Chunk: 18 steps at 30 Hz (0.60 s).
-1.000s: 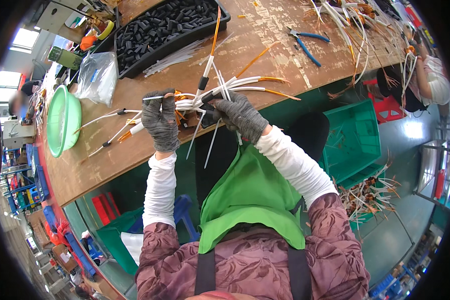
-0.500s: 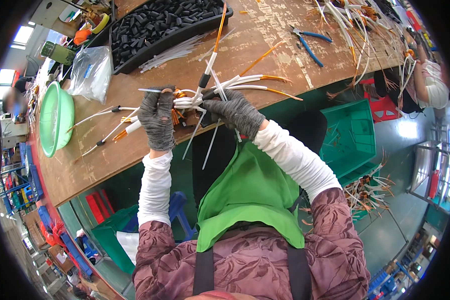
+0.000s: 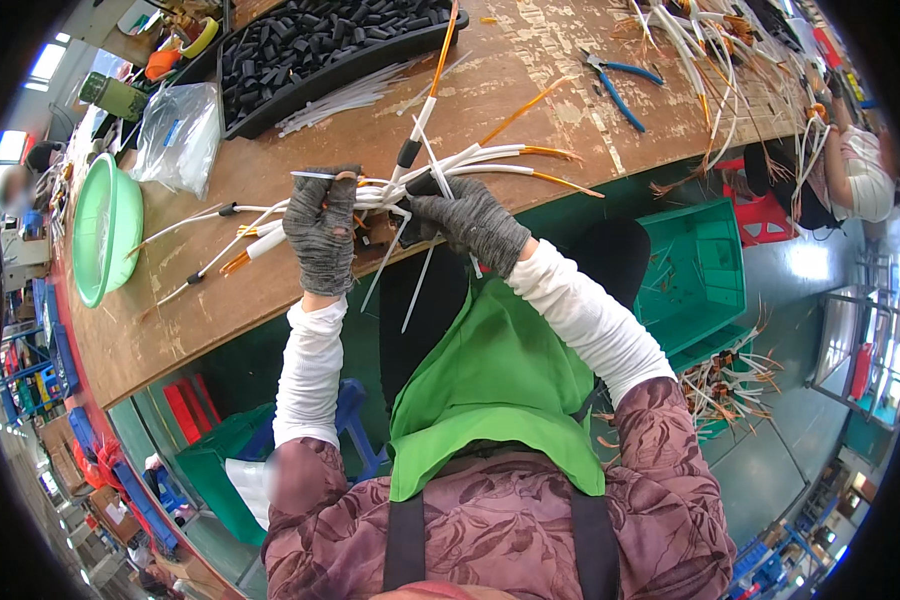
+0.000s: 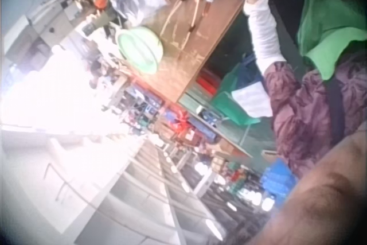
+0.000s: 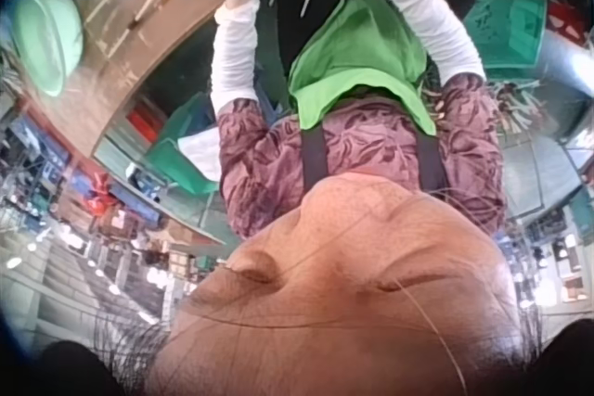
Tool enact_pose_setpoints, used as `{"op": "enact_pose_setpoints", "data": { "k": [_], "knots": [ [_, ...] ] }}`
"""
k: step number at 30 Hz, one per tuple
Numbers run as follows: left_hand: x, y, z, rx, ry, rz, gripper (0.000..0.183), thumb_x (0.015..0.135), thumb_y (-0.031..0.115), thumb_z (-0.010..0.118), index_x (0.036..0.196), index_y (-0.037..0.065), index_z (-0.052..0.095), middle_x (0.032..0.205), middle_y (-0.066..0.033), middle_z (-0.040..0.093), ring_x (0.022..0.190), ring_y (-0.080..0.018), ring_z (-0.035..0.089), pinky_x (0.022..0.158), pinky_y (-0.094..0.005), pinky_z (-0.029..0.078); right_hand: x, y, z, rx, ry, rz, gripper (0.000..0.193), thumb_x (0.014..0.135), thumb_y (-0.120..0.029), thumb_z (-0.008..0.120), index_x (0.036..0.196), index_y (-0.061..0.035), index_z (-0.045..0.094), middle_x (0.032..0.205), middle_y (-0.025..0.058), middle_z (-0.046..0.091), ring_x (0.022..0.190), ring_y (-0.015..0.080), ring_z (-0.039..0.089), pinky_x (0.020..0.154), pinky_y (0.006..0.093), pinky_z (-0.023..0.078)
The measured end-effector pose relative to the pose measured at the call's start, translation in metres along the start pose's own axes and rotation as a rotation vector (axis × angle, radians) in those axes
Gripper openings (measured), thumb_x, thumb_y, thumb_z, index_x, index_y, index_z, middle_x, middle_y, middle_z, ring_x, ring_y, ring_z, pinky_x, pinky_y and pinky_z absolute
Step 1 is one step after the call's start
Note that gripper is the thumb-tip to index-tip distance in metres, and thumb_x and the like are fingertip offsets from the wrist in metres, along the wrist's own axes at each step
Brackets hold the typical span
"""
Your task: The recorder is assembling a wire harness by using cable ties to secure multiple wires to an electronic transformer component on a factory workbench.
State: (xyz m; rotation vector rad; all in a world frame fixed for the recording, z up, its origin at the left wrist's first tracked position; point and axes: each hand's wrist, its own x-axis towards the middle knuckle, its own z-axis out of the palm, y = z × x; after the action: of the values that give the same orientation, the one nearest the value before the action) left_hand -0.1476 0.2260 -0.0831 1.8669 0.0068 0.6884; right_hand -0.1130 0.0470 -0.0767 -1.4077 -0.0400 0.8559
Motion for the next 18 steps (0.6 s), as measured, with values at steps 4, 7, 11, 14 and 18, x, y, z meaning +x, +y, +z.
{"op": "enact_pose_setpoints", "data": {
  "k": [4,7,11,14,18],
  "knots": [
    [-0.004,0.013,-0.007,-0.080,-0.160,-0.142,0.011,0.081,0.005,0.061,0.092,0.002,0.064,0.082,-0.0061,0.061,0.076,-0.0153,0.057,0.069,-0.0276,0.045,-0.003,-0.003,0.007,0.081,0.024,-0.018,0.021,0.085,-0.013,0.055,0.102,-0.0012,0.059,0.077,0.0054,0.063,0.060,0.0083,0.054,0.053,0.0202,0.042],
    [-0.008,0.028,-0.017,-0.242,-0.328,-0.330,0.018,0.081,0.002,0.057,0.099,0.002,0.062,0.087,-0.0054,0.062,0.082,-0.0141,0.057,0.076,-0.0267,0.046,-0.002,-0.002,-0.001,0.049,-0.015,-0.037,0.022,0.085,-0.012,0.055,0.103,0.0001,0.059,0.076,0.0058,0.063,0.060,0.0084,0.054,0.053,0.0204,0.042],
    [-0.011,0.034,-0.025,-0.308,-0.508,-0.343,0.020,0.080,-0.001,0.054,0.098,0.002,0.062,0.084,-0.0072,0.062,0.083,-0.0174,0.058,0.078,-0.0285,0.046,-0.001,-0.003,-0.003,0.057,0.000,0.005,0.021,0.085,-0.011,0.054,0.103,0.0002,0.059,0.074,0.0049,0.062,0.059,0.0079,0.054,0.052,0.0198,0.042],
    [-0.016,0.025,-0.012,-0.033,-0.278,-0.050,0.018,0.074,-0.002,0.059,0.090,0.003,0.065,0.080,-0.0104,0.061,0.077,-0.0229,0.057,0.074,-0.0318,0.044,-0.001,-0.003,-0.003,0.075,0.006,0.036,0.023,0.085,-0.023,0.056,0.103,-0.0078,0.058,0.062,-0.0026,0.051,0.044,0.0032,0.041,0.038,0.0167,0.030],
    [-0.013,0.004,0.013,0.230,0.076,0.250,0.016,0.070,0.002,0.065,0.085,0.007,0.066,0.073,-0.0079,0.058,0.071,-0.0255,0.054,0.068,-0.0356,0.041,0.001,-0.002,-0.004,0.048,-0.039,0.063,0.022,0.085,-0.024,0.056,0.101,-0.0086,0.059,0.062,-0.0032,0.051,0.044,0.0021,0.040,0.038,0.0162,0.029]
  ]
}}
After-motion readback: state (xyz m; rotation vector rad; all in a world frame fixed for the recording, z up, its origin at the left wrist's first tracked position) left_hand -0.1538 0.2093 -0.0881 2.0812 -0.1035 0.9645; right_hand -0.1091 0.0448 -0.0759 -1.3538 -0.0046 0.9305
